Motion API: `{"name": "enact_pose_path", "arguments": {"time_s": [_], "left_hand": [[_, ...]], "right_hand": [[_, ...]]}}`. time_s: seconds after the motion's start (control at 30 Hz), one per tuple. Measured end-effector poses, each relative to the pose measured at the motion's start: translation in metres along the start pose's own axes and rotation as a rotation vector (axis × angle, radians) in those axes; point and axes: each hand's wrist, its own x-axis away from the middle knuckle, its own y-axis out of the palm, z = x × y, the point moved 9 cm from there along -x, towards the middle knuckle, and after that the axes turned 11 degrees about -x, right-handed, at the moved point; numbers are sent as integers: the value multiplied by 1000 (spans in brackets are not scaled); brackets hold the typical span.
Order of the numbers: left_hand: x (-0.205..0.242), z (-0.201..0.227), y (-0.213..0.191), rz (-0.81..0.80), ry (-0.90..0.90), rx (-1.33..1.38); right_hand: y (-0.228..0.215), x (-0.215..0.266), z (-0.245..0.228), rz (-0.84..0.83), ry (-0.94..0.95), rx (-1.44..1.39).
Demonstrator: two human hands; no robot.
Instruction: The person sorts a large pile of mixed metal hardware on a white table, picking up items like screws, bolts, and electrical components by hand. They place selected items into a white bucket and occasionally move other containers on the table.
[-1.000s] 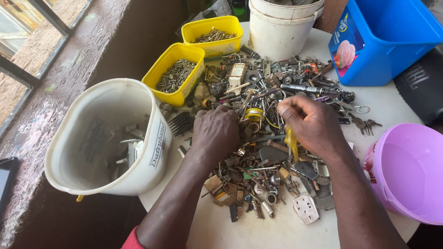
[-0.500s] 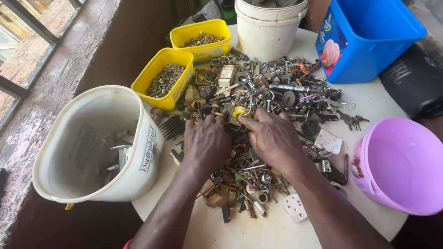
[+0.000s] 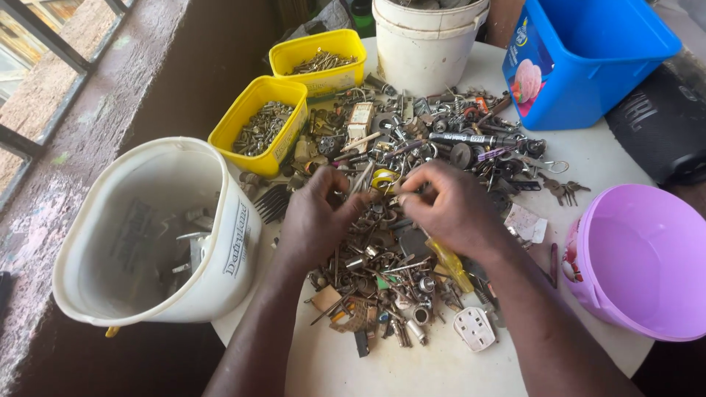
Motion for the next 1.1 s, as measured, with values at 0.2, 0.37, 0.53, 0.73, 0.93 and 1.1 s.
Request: {"name": "enact_pose_path", "arguments": {"time_s": [0.2, 0.37, 0.53, 0.73, 0.93, 1.1], "left_hand": [[-5, 3, 14, -106, -76, 998], [-3, -4, 26, -137, -118, 901], [3, 19, -16, -47, -4, 504], [-10, -9, 24, -65, -57, 1000], [0, -1, 45, -211, -218, 1229], [4, 9, 48, -230, -251, 1225]], "right_hand": [[-17, -3, 40, 158, 200, -446], [5, -1, 55, 72, 262, -759], [-7, -1, 10, 31, 104, -376], [-1, -2, 14, 53, 43, -420], [4, 4, -5, 17, -73, -564], [-10, 6, -27, 191, -297, -504]]}}
